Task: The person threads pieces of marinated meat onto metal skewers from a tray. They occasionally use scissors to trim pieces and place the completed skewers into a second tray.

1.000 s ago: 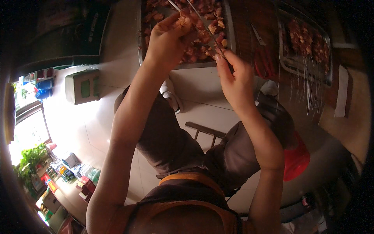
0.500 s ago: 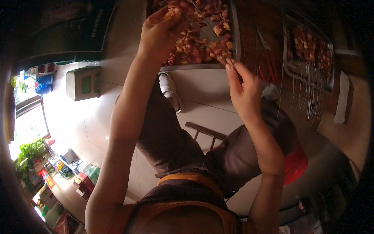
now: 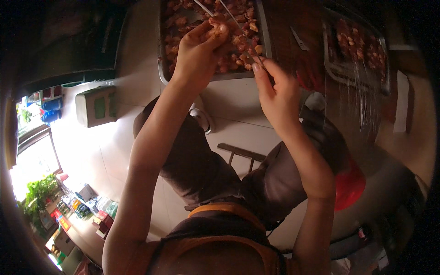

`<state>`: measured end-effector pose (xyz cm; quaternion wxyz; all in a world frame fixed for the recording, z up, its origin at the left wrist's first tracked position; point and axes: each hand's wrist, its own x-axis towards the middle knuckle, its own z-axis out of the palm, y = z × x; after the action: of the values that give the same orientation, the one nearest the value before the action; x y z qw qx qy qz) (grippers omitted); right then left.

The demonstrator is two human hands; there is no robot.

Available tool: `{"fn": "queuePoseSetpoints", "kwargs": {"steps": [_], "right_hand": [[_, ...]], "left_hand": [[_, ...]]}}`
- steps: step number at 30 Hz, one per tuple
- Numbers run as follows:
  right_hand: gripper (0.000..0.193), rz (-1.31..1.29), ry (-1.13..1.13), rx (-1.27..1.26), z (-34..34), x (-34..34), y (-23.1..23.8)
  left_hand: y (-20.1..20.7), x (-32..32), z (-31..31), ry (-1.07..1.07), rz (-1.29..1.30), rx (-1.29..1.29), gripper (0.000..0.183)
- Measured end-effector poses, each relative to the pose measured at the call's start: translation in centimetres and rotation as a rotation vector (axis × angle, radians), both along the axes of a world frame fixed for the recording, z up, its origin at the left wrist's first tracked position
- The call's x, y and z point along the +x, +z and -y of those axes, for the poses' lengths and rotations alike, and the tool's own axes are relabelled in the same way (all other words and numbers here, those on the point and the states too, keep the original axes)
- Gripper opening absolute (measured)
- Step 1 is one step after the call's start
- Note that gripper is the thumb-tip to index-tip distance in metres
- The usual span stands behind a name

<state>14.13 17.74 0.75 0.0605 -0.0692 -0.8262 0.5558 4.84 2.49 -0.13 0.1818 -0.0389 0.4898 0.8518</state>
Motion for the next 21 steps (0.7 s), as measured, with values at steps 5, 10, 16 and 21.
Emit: {"fn": "queuePoseSetpoints", "kwargs": {"steps": [5,10,16,21], "right_hand": [[0.023,0.094,0.017,-0.197,0.2,-0.5,0.9],[0.024,0.112,0.005,-0.254,0.3,-0.4,0.5],[0.022,0.132,0.034,-0.24,0.0,-0.4,0.2],[0.023,0.115,0.007,-0.254,0.1,-0.4,0.0]], "left_hand": [[-0.1,0.8,-0.4,-0.076,-0.036,0.098,0.036],[0.6,0.8,-0.5,-0.106,0.029,0.127,0.038],[-0.1,0.7,0.1,-0.125,-0.055,-0.027,0.048],[-0.8,0.7,-0.5,0.023,0.001,0.088,0.036]]}}
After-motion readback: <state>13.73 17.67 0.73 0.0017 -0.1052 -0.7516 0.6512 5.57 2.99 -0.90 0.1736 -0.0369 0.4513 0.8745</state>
